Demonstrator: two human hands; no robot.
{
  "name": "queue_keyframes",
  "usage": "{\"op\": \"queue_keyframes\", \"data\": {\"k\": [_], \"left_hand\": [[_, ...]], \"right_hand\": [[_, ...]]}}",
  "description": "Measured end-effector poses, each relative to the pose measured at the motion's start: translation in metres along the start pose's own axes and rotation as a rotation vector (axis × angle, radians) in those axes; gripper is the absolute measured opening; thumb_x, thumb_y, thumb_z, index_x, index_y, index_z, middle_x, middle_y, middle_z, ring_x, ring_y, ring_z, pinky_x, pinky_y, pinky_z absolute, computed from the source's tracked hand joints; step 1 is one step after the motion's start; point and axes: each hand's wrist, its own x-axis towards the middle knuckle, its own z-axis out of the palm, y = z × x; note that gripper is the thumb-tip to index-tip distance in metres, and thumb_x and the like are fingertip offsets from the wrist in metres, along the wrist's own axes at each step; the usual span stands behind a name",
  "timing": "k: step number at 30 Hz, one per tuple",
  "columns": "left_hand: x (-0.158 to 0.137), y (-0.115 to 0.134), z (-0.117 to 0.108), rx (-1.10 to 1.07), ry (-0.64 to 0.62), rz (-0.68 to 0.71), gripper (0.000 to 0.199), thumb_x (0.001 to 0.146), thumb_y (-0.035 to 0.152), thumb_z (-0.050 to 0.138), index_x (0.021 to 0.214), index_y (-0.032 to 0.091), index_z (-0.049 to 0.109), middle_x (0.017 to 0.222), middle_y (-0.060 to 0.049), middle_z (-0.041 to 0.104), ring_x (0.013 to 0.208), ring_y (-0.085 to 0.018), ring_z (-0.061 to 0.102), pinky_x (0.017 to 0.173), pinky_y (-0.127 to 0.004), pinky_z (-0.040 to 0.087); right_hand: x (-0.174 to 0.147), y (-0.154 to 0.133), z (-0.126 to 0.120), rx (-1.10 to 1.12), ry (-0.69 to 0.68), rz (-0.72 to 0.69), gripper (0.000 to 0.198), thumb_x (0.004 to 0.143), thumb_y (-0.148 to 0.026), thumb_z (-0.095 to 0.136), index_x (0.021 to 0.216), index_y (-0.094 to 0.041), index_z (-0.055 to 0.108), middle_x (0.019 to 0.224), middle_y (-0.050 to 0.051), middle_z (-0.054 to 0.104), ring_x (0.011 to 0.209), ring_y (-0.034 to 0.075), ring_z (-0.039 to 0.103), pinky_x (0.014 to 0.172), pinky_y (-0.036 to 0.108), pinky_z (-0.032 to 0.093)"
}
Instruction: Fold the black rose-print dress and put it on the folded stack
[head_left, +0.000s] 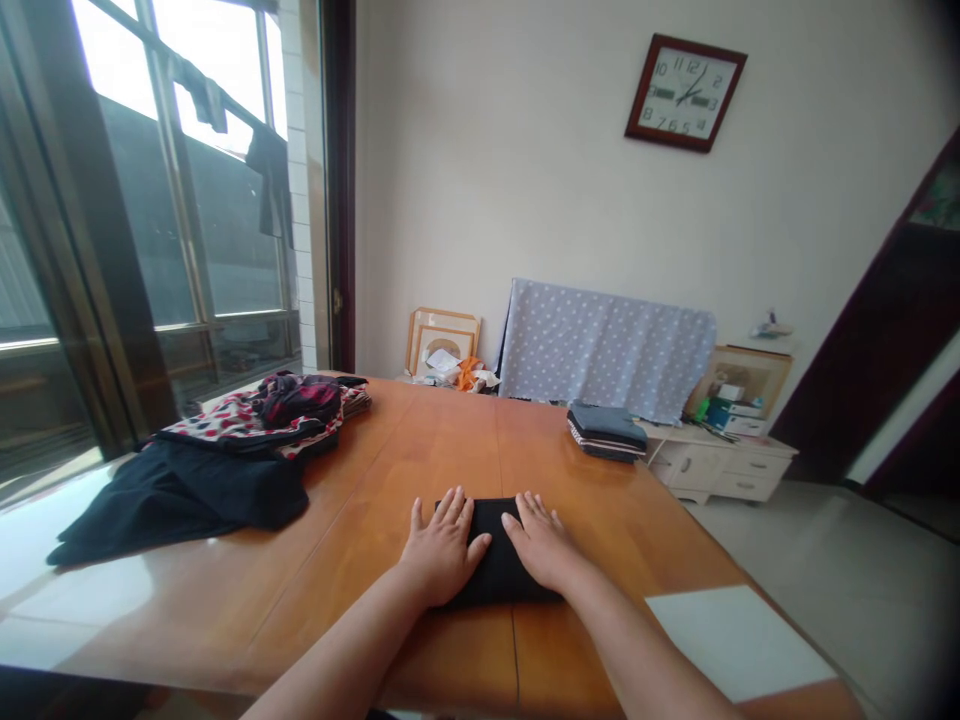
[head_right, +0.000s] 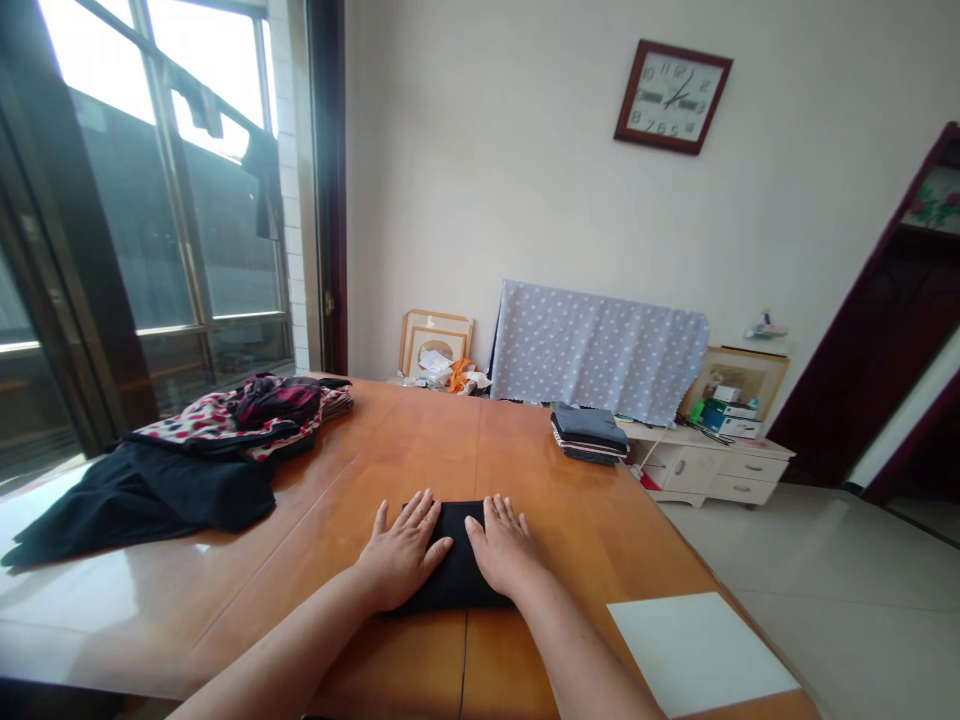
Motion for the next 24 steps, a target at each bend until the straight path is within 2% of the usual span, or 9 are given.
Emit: {"op": "queue_keyframes", "data": {"k": [4,7,13,19,24], "left_hand": [[0.001,0.001,-0.002,-0.001,0.002,0.002,0.074,0.096,0.065,0.025,0.154,0.021,0.037,0.163,-0.012,0.022,0.152,-0.032,0.013,0.116,-0.067,-0.008],[0.001,0.001,-0.003,-0.019,0.012,0.001,0.071,0.095,0.064,0.028,0.153,0.024,0.038,0.162,-0.011,0.024,0.152,-0.033,0.014,0.116,-0.066,-0.008],[0.002,-0.001,-0.002,-0.041,0.002,0.004,0.073,0.095,0.066,0.026,0.154,0.024,0.038,0.162,-0.011,0.025,0.151,-0.034,0.017,0.117,-0.066,-0.008],[0.005,-0.001,-0.002,-0.033,-0.003,-0.002,0.072,0.095,0.066,0.027,0.153,0.025,0.039,0.162,-0.01,0.024,0.151,-0.033,0.017,0.117,-0.065,-0.007],[0.003,0.001,-0.002,-0.012,-0.02,-0.016,0.075,0.095,0.067,0.025,0.154,0.022,0.036,0.163,-0.012,0.02,0.152,-0.032,0.014,0.116,-0.068,-0.005]], "right_hand": [[0.0,-0.007,-0.003,-0.012,0.093,-0.096,0.074,0.098,-0.055,0.031,0.157,-0.011,0.027,0.164,0.01,0.015,0.153,0.025,0.008,0.124,0.044,0.005],[0.0,-0.008,0.005,0.012,0.057,-0.154,0.075,0.097,-0.057,0.033,0.157,-0.013,0.028,0.164,0.008,0.015,0.153,0.025,0.008,0.124,0.042,0.006],[0.002,0.002,0.019,0.051,0.032,-0.154,0.076,0.097,-0.06,0.031,0.158,-0.015,0.026,0.165,0.005,0.015,0.153,0.024,0.007,0.124,0.041,0.007],[0.005,0.004,0.018,0.05,0.022,-0.15,0.076,0.097,-0.06,0.031,0.158,-0.015,0.025,0.165,0.006,0.013,0.154,0.024,0.005,0.125,0.041,0.007],[0.006,0.004,0.016,0.099,-0.003,-0.152,0.077,0.096,-0.059,0.036,0.157,-0.014,0.026,0.165,0.008,0.013,0.154,0.024,0.003,0.124,0.041,0.006]]}}
